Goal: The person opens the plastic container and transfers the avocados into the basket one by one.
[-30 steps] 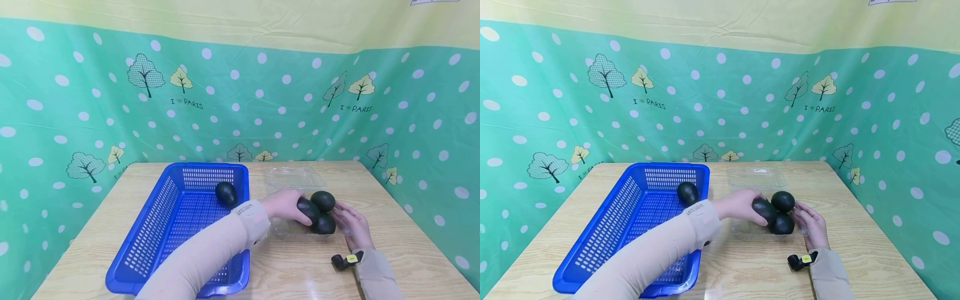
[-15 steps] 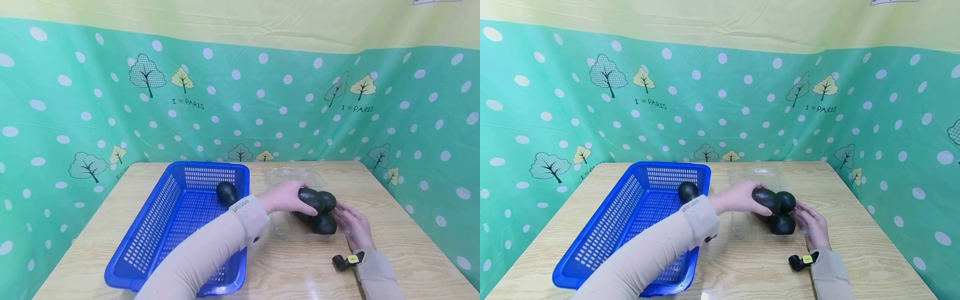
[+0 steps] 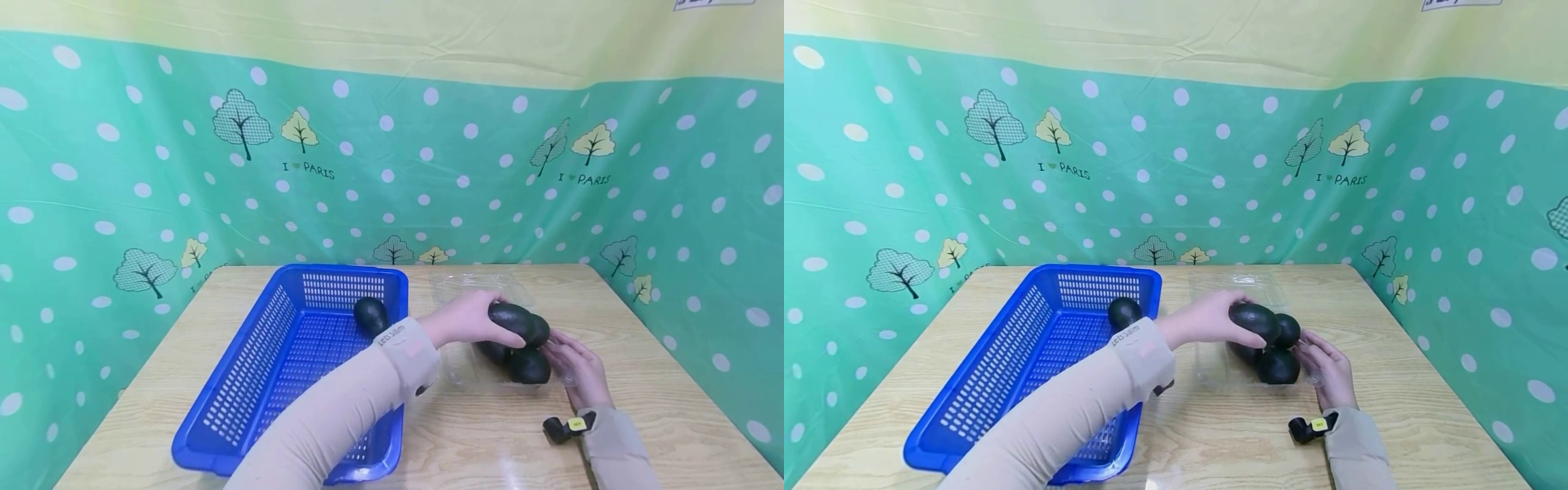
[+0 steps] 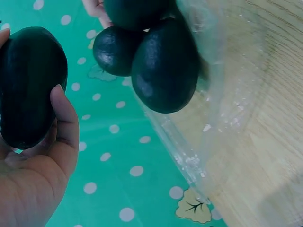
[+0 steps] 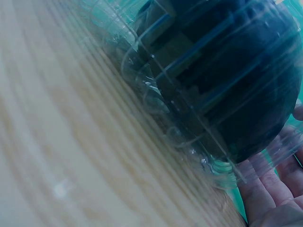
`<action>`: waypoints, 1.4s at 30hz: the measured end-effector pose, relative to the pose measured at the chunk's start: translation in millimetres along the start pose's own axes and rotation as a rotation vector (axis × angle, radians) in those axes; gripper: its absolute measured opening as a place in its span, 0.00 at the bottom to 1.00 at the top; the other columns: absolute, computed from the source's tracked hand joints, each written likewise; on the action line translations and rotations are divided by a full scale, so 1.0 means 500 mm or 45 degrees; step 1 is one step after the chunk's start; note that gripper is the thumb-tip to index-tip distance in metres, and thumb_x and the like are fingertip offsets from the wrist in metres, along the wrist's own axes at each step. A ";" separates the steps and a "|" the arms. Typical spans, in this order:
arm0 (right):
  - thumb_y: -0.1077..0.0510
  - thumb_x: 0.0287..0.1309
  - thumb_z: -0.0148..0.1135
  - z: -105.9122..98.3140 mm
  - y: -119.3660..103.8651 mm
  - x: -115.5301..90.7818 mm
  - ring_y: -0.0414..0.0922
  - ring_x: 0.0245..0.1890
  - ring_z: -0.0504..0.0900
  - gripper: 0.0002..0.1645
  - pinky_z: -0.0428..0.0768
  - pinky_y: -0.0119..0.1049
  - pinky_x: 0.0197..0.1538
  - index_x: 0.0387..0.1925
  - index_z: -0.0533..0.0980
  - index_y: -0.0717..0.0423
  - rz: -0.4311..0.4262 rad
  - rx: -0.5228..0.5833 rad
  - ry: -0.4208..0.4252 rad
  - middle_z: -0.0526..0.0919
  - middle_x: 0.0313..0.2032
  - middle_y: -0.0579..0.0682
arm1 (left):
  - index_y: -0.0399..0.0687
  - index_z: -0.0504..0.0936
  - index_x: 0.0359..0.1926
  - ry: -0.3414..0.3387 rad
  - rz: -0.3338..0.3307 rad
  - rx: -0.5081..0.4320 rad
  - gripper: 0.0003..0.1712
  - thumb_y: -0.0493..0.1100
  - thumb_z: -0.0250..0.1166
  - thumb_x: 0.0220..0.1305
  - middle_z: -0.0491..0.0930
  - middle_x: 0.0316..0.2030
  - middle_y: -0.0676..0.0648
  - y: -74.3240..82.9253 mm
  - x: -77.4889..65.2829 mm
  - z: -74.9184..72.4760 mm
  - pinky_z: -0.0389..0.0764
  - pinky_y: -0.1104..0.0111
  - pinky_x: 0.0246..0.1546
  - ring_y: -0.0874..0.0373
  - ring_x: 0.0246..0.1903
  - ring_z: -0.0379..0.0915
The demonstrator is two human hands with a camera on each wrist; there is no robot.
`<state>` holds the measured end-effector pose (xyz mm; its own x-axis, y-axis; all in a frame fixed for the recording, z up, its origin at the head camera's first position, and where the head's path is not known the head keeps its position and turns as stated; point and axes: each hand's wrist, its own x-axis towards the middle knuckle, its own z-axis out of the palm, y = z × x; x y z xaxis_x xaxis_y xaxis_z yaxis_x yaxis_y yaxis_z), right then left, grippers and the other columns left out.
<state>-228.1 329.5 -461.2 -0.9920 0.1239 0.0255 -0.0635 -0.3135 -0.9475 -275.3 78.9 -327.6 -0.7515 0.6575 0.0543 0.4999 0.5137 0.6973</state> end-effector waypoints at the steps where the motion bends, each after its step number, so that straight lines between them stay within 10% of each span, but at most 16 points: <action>1: 0.63 0.70 0.54 0.000 0.000 0.000 0.33 0.45 0.86 0.17 0.81 0.25 0.50 0.44 0.84 0.40 -0.002 0.001 -0.002 0.88 0.42 0.36 | 0.51 0.76 0.58 0.000 -0.007 -0.008 0.37 0.59 0.75 0.50 0.81 0.45 0.54 0.001 0.000 -0.001 0.77 0.75 0.43 0.65 0.41 0.75; 42: 0.67 0.70 0.51 -0.002 0.006 0.005 0.34 0.45 0.86 0.20 0.82 0.26 0.50 0.45 0.84 0.42 -0.058 0.034 -0.049 0.88 0.43 0.38 | 0.57 0.75 0.61 0.128 -0.079 -0.021 0.39 0.62 0.75 0.49 0.79 0.51 0.53 0.006 -0.063 -0.131 0.77 0.66 0.48 0.60 0.48 0.75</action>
<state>-230.6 330.0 -464.3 -0.9914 0.1023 0.0813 -0.1112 -0.3333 -0.9362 -278.3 23.8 -280.3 -0.8206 0.5657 0.0815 0.4445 0.5420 0.7132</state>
